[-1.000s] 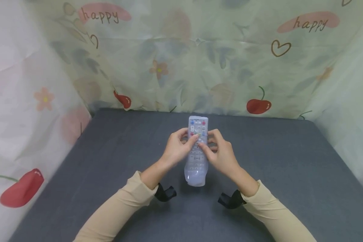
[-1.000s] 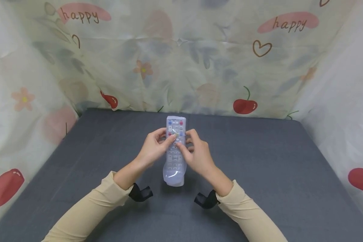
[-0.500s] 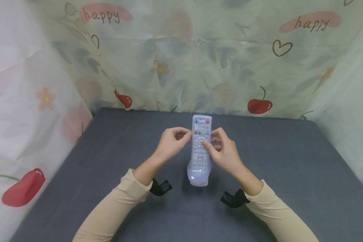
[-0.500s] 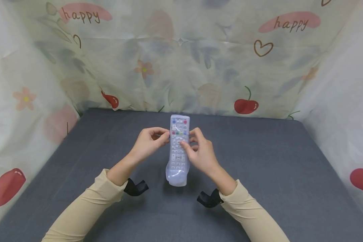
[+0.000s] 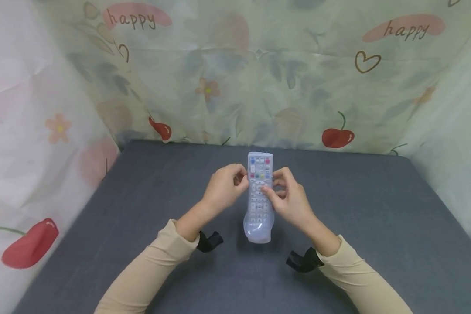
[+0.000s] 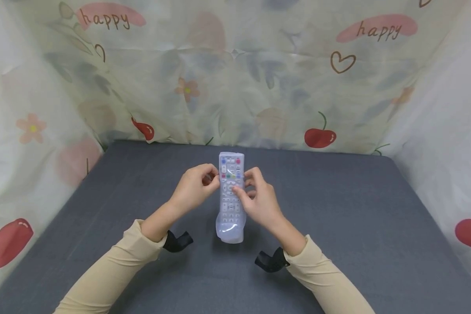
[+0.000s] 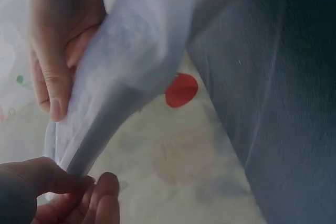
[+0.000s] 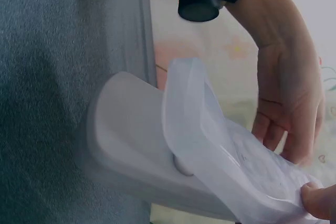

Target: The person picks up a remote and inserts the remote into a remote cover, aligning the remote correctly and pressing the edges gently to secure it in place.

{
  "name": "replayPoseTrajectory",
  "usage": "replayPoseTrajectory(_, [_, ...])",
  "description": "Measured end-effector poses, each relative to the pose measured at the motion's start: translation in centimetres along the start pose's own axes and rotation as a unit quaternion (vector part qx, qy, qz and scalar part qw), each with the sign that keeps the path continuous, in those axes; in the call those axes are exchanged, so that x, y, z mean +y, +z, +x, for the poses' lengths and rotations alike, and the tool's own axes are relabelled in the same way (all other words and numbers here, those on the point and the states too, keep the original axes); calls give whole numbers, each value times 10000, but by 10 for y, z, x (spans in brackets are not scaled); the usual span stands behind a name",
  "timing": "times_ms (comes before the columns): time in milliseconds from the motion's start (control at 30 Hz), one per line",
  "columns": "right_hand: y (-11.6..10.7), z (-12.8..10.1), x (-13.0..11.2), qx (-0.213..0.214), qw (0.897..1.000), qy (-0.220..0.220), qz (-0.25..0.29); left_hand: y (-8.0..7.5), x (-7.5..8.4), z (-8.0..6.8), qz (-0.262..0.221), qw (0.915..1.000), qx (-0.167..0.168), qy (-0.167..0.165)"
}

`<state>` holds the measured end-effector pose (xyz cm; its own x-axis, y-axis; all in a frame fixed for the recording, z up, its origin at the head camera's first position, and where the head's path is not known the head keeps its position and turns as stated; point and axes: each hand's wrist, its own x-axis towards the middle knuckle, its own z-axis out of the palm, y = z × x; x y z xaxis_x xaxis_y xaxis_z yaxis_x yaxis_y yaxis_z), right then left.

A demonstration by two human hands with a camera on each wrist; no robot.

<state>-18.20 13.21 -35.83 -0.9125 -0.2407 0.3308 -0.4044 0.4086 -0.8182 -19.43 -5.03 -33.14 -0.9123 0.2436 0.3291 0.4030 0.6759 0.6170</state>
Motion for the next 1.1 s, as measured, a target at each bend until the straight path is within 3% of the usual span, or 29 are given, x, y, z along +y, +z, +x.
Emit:
replayPoseTrajectory(100, [0, -1, 0, 86, 9999, 53, 94, 2, 2, -2, 714, 9962, 135, 489])
replayPoseTrajectory(167, [1, -2, 1, 142, 9997, 122, 125, 3, 3, -3, 931, 9936, 155, 621])
replayPoseTrajectory(667, [-1, -4, 1, 144, 9982, 494, 296, 7, 1, -5, 1369, 9849, -25, 1063])
replayPoseTrajectory(933, [-5, 2, 1, 156, 9975, 484, 484, 7, 2, -2, 957, 9914, 55, 892])
replayPoseTrajectory(1100, [-4, 4, 1, 74, 9970, 503, 580, 5, 0, -1, -115, 9993, -182, 293])
